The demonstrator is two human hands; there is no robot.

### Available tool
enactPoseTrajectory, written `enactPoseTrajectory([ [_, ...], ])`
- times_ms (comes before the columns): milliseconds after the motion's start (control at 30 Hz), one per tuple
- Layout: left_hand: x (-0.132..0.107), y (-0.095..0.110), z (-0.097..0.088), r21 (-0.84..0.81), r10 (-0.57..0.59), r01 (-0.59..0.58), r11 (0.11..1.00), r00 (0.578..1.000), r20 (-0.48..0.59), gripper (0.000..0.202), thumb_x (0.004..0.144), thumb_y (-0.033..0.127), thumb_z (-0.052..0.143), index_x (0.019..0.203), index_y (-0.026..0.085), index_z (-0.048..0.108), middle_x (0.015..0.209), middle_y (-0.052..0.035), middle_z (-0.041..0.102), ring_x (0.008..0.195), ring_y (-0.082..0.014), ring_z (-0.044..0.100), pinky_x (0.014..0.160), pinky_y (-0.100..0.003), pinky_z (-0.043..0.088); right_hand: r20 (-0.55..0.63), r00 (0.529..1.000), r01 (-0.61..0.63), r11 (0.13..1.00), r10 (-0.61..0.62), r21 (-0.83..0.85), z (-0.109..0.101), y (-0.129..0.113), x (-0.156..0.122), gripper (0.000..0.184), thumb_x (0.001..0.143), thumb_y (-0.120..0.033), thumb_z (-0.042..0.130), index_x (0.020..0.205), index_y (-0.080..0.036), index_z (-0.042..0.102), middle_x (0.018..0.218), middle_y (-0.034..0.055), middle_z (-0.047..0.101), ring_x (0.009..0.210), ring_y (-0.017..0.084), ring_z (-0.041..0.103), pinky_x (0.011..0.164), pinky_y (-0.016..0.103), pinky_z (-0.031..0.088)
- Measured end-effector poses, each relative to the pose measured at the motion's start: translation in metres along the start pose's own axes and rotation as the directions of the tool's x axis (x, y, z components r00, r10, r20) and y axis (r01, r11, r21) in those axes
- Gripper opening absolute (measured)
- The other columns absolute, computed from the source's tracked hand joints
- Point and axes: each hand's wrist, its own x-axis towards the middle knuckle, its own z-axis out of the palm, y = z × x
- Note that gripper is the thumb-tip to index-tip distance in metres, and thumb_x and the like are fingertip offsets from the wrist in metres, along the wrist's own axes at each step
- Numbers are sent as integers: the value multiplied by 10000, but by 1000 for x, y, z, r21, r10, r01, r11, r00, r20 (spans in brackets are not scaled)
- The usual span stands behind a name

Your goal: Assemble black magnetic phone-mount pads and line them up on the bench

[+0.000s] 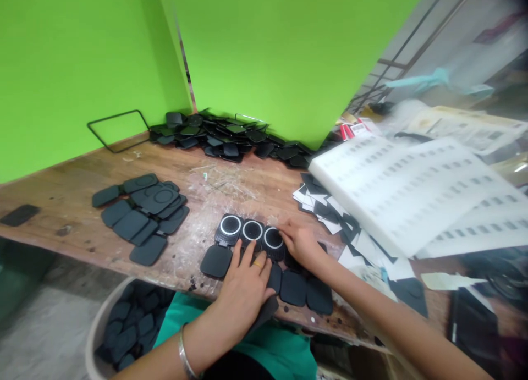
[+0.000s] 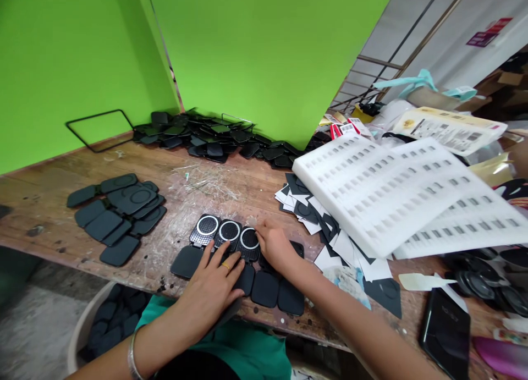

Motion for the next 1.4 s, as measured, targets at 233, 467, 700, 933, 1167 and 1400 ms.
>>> enactPoseTrajectory([
  [233, 2, -3, -2, 36, 29, -29, 999, 999, 15, 441, 897, 455, 620, 1234, 174, 661, 1293, -120, 645, 1322, -383, 466, 1141, -626, 281, -177, 977, 95, 987, -117, -129, -28, 19, -1, 270, 929, -178, 461, 999, -181, 721, 934, 113, 679, 862, 222, 644, 815, 331, 514],
  [467, 3, -11, 25, 51, 7, -2, 999, 996, -84, 379, 868, 449, 642, 1158, 218, 721, 1259, -100, 678, 1312, -391, 473, 1149, -647, 219, -595, 780, -421, 866, 194, -270, -167, 108, 50, 287, 848, -158, 453, 959, -86, 708, 981, 187, 678, 919, 280, 621, 903, 401, 470],
  [700, 2, -11, 24, 70, -5, 10, 997, 997, -80, 354, 878, 447, 633, 1166, 260, 720, 1268, -65, 679, 1303, -371, 488, 1159, -620, 215, -623, 701, -597, 762, 346, -250, -227, 177, 83, 294, 826, -173, 465, 936, -151, 737, 945, 109, 728, 892, 251, 636, 815, 339, 474],
  [933, 3, -11, 24, 53, 0, 6, 999, 993, -117, 328, 872, 429, 653, 1120, 229, 732, 1208, -86, 697, 1305, -364, 475, 1175, -602, 189, -587, 686, -681, 664, 430, -308, -222, 196, 107, 172, 774, -228, 621, 920, -182, 699, 992, 114, 698, 900, 269, 635, 795, 387, 487],
  [1167, 12, 7, 9, -52, 73, -79, 996, 991, -109, 381, 921, 441, 594, 1240, 239, 645, 1279, -46, 657, 1322, -318, 469, 1164, -548, 294, -621, 677, -673, 673, 394, -307, -211, 203, 113, 251, 785, -176, 603, 1018, -92, 644, 1077, 226, 629, 1008, 369, 606, 860, 482, 460],
  [1400, 18, 25, 18, -60, 99, -101, 993, 995, -31, 496, 919, 483, 580, 1344, 227, 573, 1326, -73, 624, 1340, -359, 453, 1148, -598, 314, -763, 583, -616, 765, 280, -190, -201, 191, 93, 139, 839, -154, 474, 926, -136, 581, 1065, 182, 606, 955, 269, 590, 856, 420, 462],
])
